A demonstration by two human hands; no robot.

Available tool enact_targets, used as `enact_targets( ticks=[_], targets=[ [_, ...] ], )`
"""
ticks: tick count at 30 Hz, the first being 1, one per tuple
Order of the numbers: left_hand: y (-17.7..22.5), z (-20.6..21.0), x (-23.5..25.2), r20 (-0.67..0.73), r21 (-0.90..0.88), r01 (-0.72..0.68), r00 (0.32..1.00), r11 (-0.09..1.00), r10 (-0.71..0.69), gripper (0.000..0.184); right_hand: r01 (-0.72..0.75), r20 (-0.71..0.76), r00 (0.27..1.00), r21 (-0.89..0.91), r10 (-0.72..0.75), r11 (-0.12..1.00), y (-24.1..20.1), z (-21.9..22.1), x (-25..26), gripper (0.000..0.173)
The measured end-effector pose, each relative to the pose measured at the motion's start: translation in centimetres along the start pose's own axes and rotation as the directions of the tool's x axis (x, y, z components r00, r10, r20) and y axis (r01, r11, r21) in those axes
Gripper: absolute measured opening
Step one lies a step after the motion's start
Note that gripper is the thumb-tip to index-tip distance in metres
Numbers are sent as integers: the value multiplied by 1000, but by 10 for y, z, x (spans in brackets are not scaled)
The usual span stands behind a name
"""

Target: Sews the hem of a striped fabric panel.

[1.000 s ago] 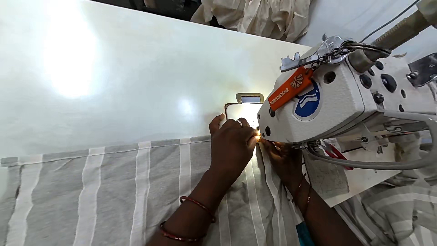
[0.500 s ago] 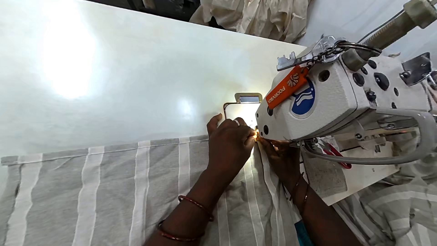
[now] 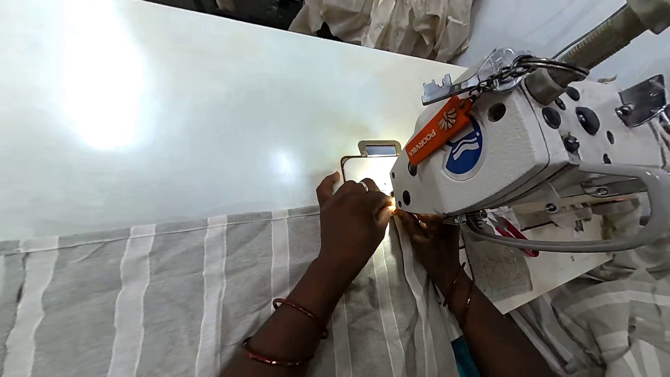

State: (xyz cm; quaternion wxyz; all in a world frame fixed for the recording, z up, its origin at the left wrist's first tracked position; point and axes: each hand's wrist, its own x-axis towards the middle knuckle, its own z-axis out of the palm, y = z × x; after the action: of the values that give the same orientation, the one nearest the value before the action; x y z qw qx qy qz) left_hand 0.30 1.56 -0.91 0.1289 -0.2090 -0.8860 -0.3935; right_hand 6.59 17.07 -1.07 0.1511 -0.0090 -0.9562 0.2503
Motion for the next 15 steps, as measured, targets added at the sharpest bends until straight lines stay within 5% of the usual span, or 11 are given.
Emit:
enact_targets(
  ticks=[10,15],
  targets=[
    [1,-2,1,2,-7,-9,1000,1000,9,10,47,-101,994,28,-44,999,-5,3,-3,16],
    [7,-14,-6,56,36,-37,998,999,35,11,-96,-141,982,198,125,976,-1,2,-4,16]
  ],
)
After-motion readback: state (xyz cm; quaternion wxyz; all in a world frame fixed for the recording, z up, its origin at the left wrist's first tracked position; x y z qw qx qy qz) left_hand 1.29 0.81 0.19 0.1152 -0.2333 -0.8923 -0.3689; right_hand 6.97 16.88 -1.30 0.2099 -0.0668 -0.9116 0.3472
